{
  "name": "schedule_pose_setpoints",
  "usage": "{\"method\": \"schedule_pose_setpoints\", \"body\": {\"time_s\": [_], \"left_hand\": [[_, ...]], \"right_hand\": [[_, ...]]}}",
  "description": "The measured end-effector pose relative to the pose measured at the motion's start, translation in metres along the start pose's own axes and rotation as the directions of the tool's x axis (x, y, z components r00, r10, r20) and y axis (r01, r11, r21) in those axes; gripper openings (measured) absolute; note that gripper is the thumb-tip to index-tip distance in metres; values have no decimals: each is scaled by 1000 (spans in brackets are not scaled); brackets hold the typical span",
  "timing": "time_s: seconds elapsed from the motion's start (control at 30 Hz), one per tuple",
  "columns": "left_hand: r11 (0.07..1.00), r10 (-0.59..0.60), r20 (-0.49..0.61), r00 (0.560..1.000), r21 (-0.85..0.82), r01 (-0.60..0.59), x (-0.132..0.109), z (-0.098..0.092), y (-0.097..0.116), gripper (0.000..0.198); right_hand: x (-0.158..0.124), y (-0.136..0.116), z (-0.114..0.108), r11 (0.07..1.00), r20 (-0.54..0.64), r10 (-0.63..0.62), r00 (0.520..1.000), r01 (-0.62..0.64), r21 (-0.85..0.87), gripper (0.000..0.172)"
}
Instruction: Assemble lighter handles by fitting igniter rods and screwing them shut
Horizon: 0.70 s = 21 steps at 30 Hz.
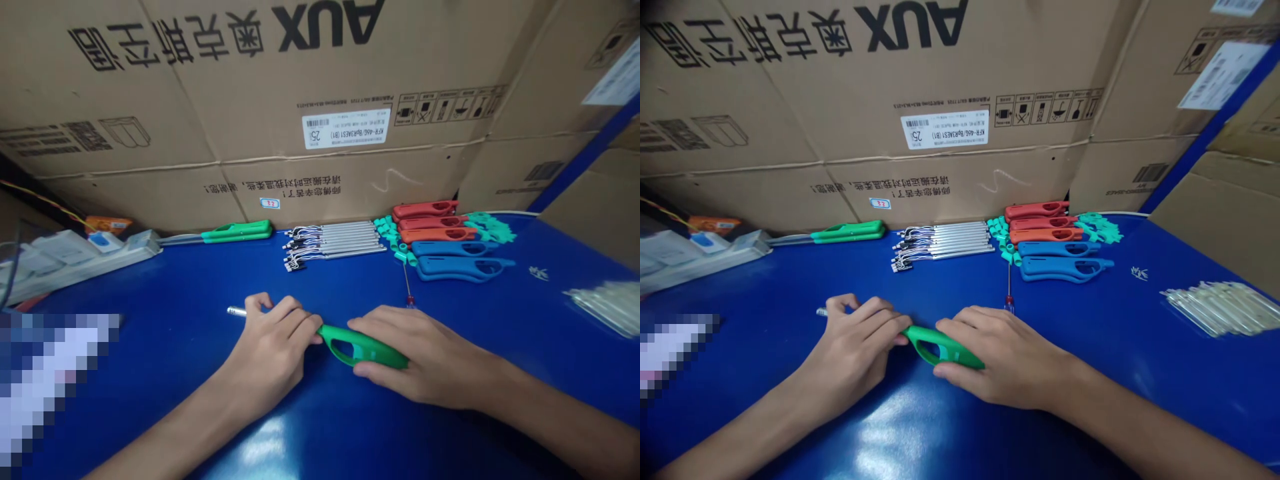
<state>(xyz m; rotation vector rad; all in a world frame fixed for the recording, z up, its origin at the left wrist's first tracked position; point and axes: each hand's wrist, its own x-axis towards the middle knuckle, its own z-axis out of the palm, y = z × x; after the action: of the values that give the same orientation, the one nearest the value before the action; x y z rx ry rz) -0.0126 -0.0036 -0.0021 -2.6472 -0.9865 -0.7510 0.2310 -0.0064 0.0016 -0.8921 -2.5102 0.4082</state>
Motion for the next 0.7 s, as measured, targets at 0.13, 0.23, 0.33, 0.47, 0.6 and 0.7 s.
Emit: {"method": "schedule_pose_setpoints", "body": {"time_s": [0.13, 0.23, 0.33, 0.47, 0.6, 0.7], "left_hand": [[998, -4, 18, 1000, -62, 5, -1, 1, 5, 16], [994, -7, 49, 999, -112, 13, -2, 1, 7, 14], [990, 9, 83, 997, -144, 3, -2, 1, 10, 16], [988, 36, 118, 992, -156, -17, -4, 2, 13, 19], [986, 48, 167, 985, -169, -19, -7, 3, 14, 21], [984, 52, 221, 974, -177, -13, -7, 3, 15, 22]], "right_hand": [[1, 22, -13, 984, -224, 28, 974, -67, -165, 28], [1, 49, -22, 877, -294, 122, 948, -241, -415, 32], [1, 68, -24, 766, -269, 201, 942, -322, -557, 42], [7, 73, -20, 663, -201, 307, 930, -361, -656, 46], [14, 68, -16, 628, -188, 358, 915, -385, -677, 49], [16, 66, -16, 626, -191, 354, 915, -384, -678, 49]]}}
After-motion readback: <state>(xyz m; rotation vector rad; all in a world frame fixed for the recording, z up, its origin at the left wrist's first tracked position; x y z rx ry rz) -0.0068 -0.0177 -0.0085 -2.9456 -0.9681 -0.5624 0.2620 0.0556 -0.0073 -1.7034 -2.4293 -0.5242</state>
